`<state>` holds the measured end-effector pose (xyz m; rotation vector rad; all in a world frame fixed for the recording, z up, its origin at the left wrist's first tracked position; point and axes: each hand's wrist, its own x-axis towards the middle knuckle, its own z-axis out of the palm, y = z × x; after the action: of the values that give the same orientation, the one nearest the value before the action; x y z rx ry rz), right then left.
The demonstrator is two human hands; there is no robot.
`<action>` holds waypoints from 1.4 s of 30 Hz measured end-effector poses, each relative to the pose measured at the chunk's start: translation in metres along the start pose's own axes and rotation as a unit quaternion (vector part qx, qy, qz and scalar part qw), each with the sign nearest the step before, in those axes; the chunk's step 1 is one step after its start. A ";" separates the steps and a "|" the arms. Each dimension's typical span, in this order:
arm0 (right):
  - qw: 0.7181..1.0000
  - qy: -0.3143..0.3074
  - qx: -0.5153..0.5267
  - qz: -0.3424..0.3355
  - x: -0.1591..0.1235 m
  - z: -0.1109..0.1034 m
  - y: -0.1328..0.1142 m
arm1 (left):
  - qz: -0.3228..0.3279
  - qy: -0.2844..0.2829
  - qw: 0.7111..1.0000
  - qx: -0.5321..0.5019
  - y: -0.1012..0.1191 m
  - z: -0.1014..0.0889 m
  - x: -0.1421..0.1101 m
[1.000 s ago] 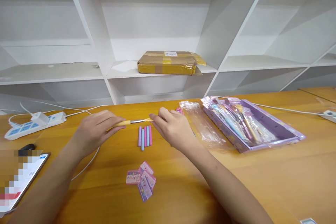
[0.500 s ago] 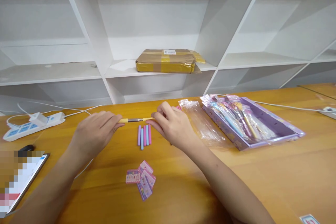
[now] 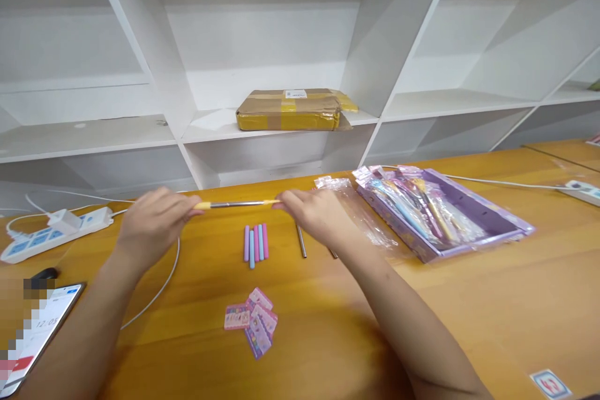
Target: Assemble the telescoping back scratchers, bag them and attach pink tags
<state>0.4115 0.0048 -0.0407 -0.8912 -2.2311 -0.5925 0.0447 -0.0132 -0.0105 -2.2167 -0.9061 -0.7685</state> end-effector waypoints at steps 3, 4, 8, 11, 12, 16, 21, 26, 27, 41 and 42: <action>0.998 0.013 -0.009 0.054 -0.006 -0.003 0.034 | -0.018 0.031 0.999 0.005 -0.036 0.000 -0.007; 0.998 0.010 -0.009 0.068 -0.009 -0.004 0.044 | -0.024 0.033 0.999 0.007 -0.047 0.000 -0.010; 0.992 0.008 -0.007 0.125 -0.025 -0.013 0.081 | -0.043 0.030 0.999 0.002 -0.084 -0.002 -0.025; 0.976 0.033 -0.031 0.215 -0.048 -0.027 0.117 | -0.093 0.046 0.995 0.011 -0.121 -0.007 -0.048; 0.962 0.046 -0.053 0.263 -0.057 -0.034 0.129 | -0.125 0.073 0.989 0.025 -0.134 -0.009 -0.056; 0.915 0.097 -0.121 0.373 -0.081 -0.061 0.162 | -0.187 0.077 0.979 0.016 -0.163 -0.012 -0.077; 0.913 0.097 -0.090 0.386 -0.081 -0.070 0.163 | -0.227 0.012 0.974 -0.019 -0.137 -0.016 -0.061; 0.897 0.052 -0.036 0.437 -0.071 -0.062 0.158 | -0.230 -0.001 0.973 -0.013 -0.109 -0.022 -0.041; 0.896 0.051 -0.030 0.440 -0.069 -0.060 0.157 | -0.231 0.007 0.973 -0.010 -0.106 -0.023 -0.039; 0.894 0.029 -0.018 0.446 -0.058 -0.047 0.146 | -0.216 0.110 0.969 0.048 -0.101 -0.028 -0.038; 0.893 0.031 -0.020 0.448 -0.058 -0.046 0.147 | -0.220 0.118 0.967 0.051 -0.101 -0.028 -0.038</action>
<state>0.5693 0.0498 -0.0273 -1.7237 -1.4931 -0.2080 -0.0618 0.0098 0.0129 -1.8032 -1.3010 -1.1319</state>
